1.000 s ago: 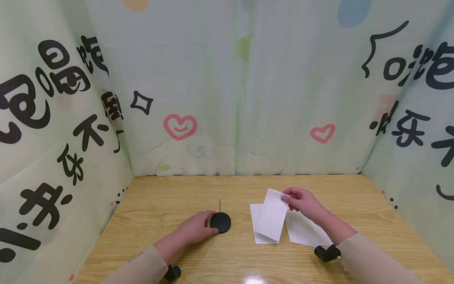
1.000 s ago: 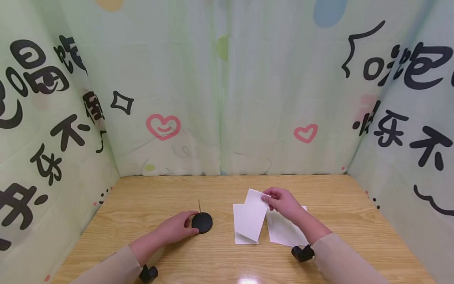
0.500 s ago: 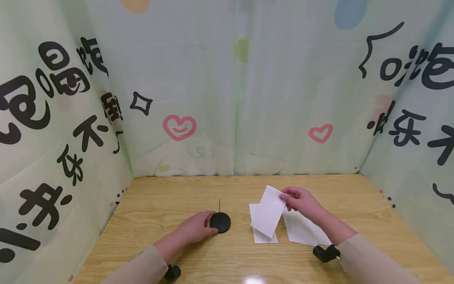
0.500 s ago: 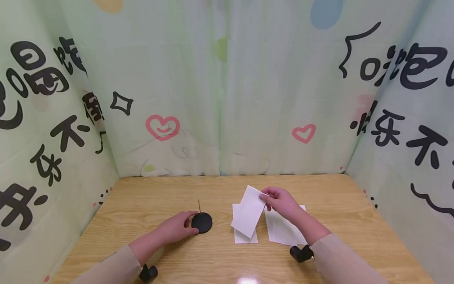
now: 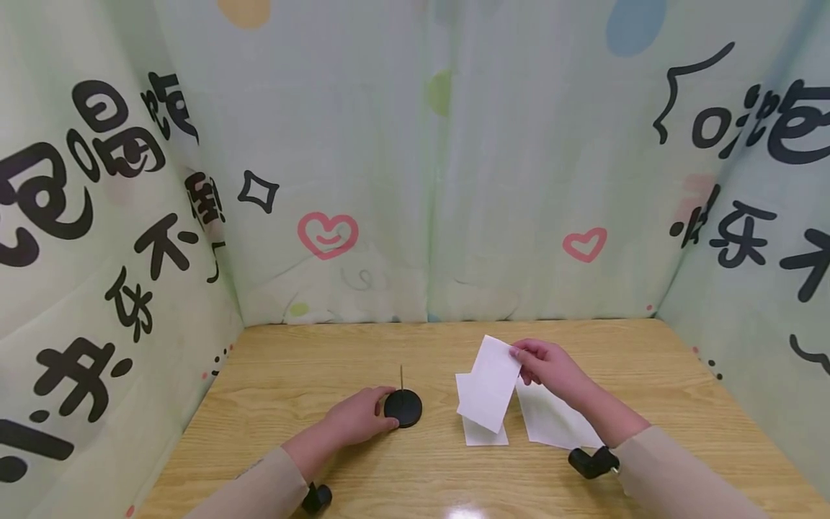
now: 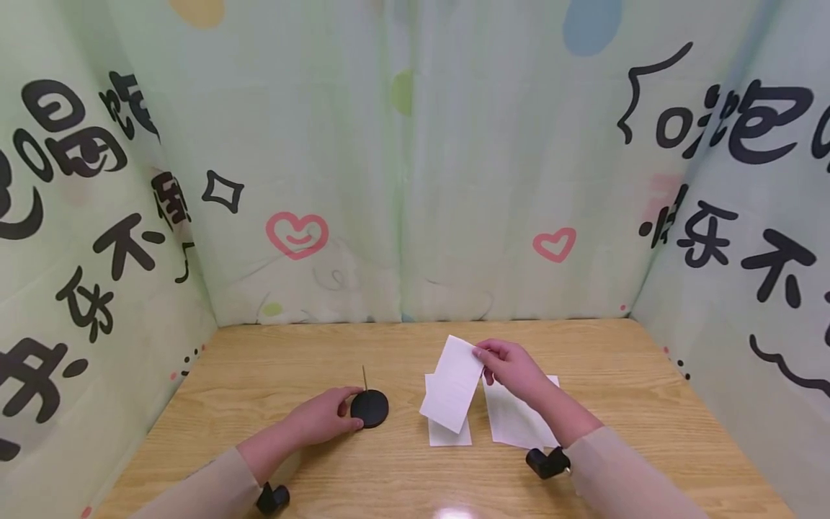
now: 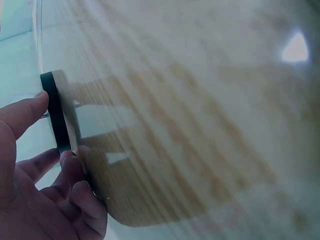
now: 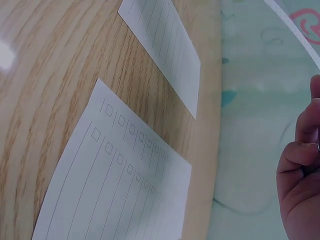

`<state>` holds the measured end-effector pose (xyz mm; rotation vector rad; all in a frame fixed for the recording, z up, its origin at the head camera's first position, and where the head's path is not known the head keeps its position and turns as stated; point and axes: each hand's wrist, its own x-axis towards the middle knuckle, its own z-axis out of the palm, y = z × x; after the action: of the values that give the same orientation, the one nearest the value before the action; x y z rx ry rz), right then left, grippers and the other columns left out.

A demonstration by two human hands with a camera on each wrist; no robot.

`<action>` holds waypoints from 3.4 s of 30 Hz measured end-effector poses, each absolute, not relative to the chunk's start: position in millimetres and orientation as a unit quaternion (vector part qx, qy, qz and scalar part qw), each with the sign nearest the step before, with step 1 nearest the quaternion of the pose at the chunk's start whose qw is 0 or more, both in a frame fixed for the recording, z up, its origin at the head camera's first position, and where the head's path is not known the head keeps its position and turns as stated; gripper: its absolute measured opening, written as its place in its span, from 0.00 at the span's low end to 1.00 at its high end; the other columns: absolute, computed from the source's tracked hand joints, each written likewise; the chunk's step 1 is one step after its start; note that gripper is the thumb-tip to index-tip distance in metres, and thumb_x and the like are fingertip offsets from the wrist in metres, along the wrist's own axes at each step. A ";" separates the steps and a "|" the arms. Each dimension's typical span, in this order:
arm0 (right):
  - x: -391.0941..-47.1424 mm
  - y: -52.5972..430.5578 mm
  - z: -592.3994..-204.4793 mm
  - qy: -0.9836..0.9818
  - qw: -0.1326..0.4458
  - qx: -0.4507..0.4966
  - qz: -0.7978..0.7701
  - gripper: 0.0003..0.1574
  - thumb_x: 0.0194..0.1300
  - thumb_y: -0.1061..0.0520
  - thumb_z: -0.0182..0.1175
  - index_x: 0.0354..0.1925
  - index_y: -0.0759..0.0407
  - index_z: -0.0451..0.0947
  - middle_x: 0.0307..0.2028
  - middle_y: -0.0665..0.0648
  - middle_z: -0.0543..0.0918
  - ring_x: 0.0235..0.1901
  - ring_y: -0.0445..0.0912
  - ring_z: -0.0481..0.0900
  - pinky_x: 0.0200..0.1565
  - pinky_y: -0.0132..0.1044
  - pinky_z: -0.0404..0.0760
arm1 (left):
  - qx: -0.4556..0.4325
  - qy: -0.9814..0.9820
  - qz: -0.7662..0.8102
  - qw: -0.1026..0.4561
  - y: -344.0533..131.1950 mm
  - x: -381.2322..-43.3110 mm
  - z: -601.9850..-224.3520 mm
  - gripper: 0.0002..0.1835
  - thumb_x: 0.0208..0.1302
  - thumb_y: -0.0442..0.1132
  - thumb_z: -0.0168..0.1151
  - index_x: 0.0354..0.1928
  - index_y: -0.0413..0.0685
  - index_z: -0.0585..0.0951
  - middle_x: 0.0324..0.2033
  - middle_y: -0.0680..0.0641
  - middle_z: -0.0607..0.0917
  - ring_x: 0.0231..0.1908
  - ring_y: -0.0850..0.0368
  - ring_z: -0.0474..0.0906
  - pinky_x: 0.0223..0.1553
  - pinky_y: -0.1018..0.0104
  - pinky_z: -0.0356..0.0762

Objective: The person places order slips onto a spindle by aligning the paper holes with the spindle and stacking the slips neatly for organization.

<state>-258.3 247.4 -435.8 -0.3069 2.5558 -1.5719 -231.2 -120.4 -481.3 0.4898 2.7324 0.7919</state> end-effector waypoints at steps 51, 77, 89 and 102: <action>-258.9 195.0 -432.2 0.827 0.079 -0.136 -0.540 0.14 0.73 0.57 0.56 0.50 0.66 0.79 0.24 0.55 0.77 0.24 0.48 0.73 0.28 0.36 0.74 | 0.163 0.944 0.257 0.126 -118.8 -233.3 -480.9 0.34 0.61 0.49 0.70 0.67 0.48 0.73 0.23 0.53 0.74 0.22 0.60 0.67 0.24 0.65 0.63; -258.1 161.2 -429.1 0.814 0.099 -0.172 -0.545 0.15 0.73 0.54 0.58 0.50 0.64 0.80 0.24 0.55 0.77 0.23 0.47 0.73 0.29 0.36 0.74 | 0.163 0.945 0.256 0.122 -119.9 -234.3 -483.5 0.34 0.60 0.50 0.70 0.67 0.47 0.73 0.23 0.53 0.74 0.22 0.59 0.67 0.25 0.65 0.63; -259.5 146.9 -427.5 0.811 0.102 -0.185 -0.546 0.14 0.73 0.54 0.57 0.49 0.63 0.80 0.23 0.54 0.77 0.22 0.46 0.72 0.29 0.37 0.74 | 0.159 0.946 0.255 0.123 -117.4 -234.0 -483.5 0.34 0.60 0.50 0.70 0.67 0.48 0.73 0.23 0.52 0.74 0.23 0.59 0.67 0.25 0.64 0.63; -261.9 131.1 -427.2 0.807 0.115 -0.190 -0.547 0.14 0.73 0.54 0.57 0.48 0.62 0.80 0.22 0.53 0.75 0.22 0.45 0.71 0.28 0.37 0.72 | 0.153 0.947 0.251 0.132 -120.2 -236.6 -485.5 0.35 0.61 0.52 0.69 0.67 0.48 0.72 0.24 0.53 0.75 0.24 0.59 0.68 0.26 0.65 0.64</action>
<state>-261.9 131.1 -427.2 -0.5576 2.3639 -1.6042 -236.6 -120.2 -485.5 0.4440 2.7468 0.7269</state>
